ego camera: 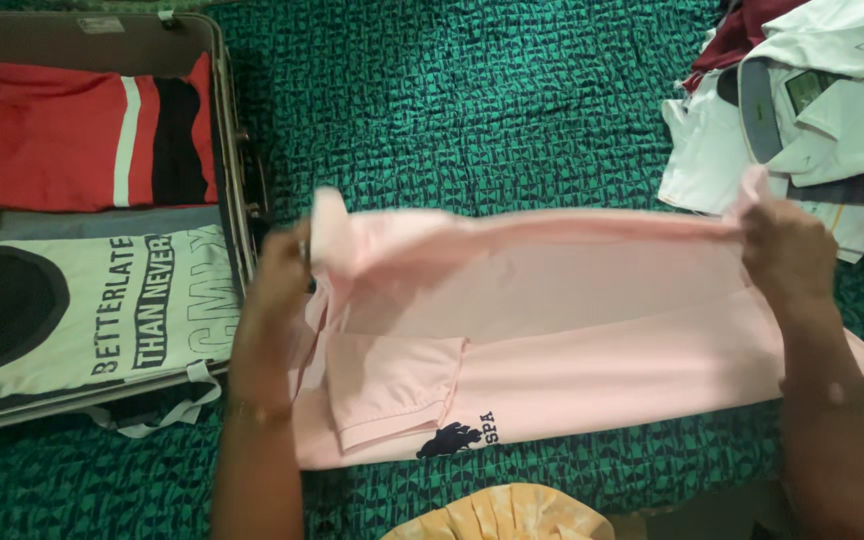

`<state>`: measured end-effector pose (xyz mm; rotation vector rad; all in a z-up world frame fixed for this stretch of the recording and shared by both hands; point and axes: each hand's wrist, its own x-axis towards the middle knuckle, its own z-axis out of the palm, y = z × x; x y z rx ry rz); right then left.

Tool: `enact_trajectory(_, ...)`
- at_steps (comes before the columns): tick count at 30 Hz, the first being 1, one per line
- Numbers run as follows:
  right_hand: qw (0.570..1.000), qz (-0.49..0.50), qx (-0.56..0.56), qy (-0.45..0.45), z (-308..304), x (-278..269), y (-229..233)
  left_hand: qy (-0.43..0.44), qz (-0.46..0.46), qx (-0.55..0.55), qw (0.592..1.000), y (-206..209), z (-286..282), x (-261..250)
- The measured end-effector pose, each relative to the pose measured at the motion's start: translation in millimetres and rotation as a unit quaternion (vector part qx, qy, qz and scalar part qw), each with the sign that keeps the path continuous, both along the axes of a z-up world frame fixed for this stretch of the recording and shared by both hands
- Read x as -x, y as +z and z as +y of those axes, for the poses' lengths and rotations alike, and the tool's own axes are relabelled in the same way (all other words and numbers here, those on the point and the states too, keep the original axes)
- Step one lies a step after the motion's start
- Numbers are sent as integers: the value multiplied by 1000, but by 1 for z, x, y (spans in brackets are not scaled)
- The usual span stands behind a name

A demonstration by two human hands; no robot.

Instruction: The person folds a pink long-sleeved shirt and a white long-sleeved shirt on a bed next to an open suitcase. They smooth the fabric, fold the sleeves and sides, and place the folded shirts into the suitcase.

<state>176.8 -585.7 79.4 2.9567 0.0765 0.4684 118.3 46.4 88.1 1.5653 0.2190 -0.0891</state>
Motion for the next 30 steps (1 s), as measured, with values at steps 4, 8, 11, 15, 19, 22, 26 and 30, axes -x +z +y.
enact_trajectory(4,998,39,-39,-4,9,59,-9,-177,-20,-334,926,-7,8,77)
enact_trajectory(8,996,67,-60,-19,59,71,-16,-171,17,-429,887,-2,5,109)
enact_trajectory(11,990,70,-104,63,108,57,-23,-89,-43,-495,863,-5,-7,95)
enact_trajectory(15,997,54,6,57,115,23,-20,-49,-191,-569,798,-28,-17,32)
enact_trajectory(19,987,109,108,47,61,-9,-21,-180,14,-570,801,-50,-19,-20)
enact_trajectory(22,978,188,90,14,28,-21,-27,-259,76,-573,774,-50,-13,-42)
enact_trajectory(26,991,134,8,3,2,-46,-7,-163,7,-593,789,-39,7,-68)
enact_trajectory(30,997,45,14,54,12,-72,12,-38,-110,-680,724,-40,14,-95)
